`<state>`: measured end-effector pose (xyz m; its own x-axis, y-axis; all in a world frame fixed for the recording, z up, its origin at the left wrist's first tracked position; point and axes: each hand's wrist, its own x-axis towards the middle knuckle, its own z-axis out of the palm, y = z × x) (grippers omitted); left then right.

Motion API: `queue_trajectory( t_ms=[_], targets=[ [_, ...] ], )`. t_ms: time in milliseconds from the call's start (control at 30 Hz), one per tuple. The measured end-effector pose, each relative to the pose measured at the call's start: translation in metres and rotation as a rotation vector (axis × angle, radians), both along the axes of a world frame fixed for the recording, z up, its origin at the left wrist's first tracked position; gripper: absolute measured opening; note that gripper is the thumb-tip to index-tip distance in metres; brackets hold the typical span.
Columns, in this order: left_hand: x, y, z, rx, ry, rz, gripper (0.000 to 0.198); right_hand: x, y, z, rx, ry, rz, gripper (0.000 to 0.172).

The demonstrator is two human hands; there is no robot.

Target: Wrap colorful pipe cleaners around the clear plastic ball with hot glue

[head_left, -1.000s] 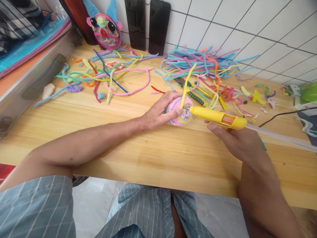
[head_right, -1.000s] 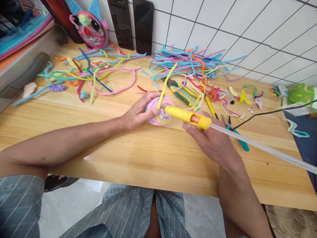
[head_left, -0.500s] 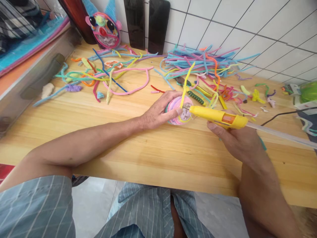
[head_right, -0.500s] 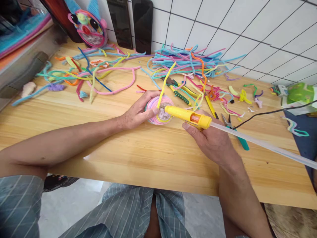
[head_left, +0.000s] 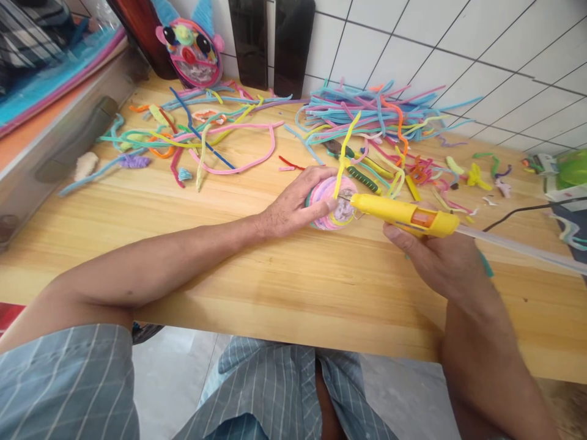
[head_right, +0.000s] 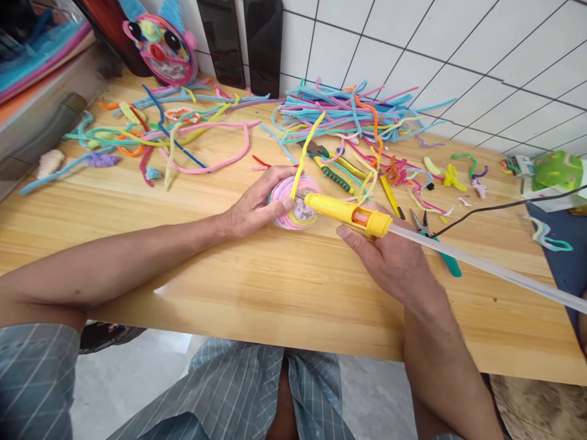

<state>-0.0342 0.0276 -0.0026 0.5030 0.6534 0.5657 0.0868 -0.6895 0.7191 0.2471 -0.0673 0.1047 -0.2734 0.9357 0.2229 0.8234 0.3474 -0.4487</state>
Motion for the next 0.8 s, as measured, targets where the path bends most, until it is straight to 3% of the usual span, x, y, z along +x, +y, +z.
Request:
queue_trajectory(
  t_ms=[133,333,600,800],
  targets=[
    [0.001,0.0,0.001,-0.022,-0.001,0.001,0.065,0.007,-0.003,0.0,-0.016,0.004,-0.048,0.043],
    [0.001,-0.001,0.003,-0.092,-0.027,0.002,0.069,0.038,-0.009,-0.016,-0.059,0.023,-0.263,0.047],
    [0.001,0.0,0.003,-0.187,-0.061,0.032,0.071,0.032,-0.004,-0.016,-0.172,0.155,-0.209,0.052],
    [0.001,-0.002,0.003,-0.245,-0.075,0.054,0.075,0.024,0.002,-0.018,-0.132,0.167,-0.108,0.045]
  ],
)
